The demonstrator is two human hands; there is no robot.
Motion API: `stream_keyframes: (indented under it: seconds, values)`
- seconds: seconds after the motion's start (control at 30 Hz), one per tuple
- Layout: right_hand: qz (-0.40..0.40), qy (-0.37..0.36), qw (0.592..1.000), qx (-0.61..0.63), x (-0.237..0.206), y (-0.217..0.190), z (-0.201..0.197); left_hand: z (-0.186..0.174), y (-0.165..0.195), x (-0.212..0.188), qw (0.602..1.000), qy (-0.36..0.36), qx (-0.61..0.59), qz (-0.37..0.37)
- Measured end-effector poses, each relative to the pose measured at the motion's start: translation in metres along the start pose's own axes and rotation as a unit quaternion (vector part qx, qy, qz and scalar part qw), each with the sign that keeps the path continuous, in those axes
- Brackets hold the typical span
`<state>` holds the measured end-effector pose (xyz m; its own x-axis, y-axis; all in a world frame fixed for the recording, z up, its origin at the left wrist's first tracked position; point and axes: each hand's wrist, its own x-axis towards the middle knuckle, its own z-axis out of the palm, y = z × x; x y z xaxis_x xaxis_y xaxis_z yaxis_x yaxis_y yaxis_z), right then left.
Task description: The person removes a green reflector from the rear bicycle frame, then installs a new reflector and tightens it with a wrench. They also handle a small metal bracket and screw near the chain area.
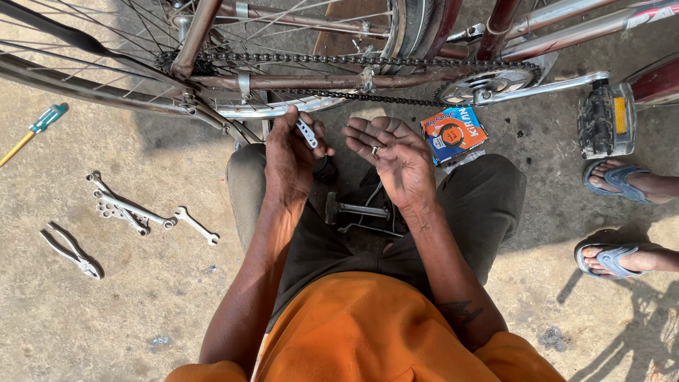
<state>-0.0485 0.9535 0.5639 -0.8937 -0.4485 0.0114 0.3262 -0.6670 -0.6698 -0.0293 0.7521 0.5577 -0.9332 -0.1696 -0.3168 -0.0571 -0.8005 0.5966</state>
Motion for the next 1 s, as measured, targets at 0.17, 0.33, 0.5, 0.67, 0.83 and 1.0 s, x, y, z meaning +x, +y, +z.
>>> stream_keyframes:
  seconds: [0.17, 0.33, 0.5, 0.67, 0.83, 1.0]
  values:
    - [0.011, 0.072, 0.996, -0.045, -0.001, 0.004, -0.023, -0.026, 0.026, -0.008, 0.995, 0.028, 0.054, 0.081]
    - [0.041, 0.183, 0.979, -0.077, 0.012, 0.021, -0.059, -0.056, 0.048, -0.033, 0.988, 0.075, 0.057, 0.119]
    - [0.080, 0.187, 0.970, -0.130, 0.032, 0.047, -0.085, -0.073, 0.041, -0.049, 0.981, 0.129, 0.110, 0.097]
    - [0.157, 0.210, 0.928, -0.265, 0.057, 0.078, -0.110, -0.068, 0.004, -0.046, 0.977, 0.149, 0.153, 0.018]
    - [0.259, 0.253, 0.836, -0.412, 0.072, 0.096, -0.137, -0.070, -0.041, -0.038, 0.978, 0.093, 0.187, -0.003]
    - [0.255, 0.265, 0.852, -0.374, 0.082, 0.099, -0.151, -0.084, -0.076, -0.039, 0.969, 0.068, 0.237, -0.021]
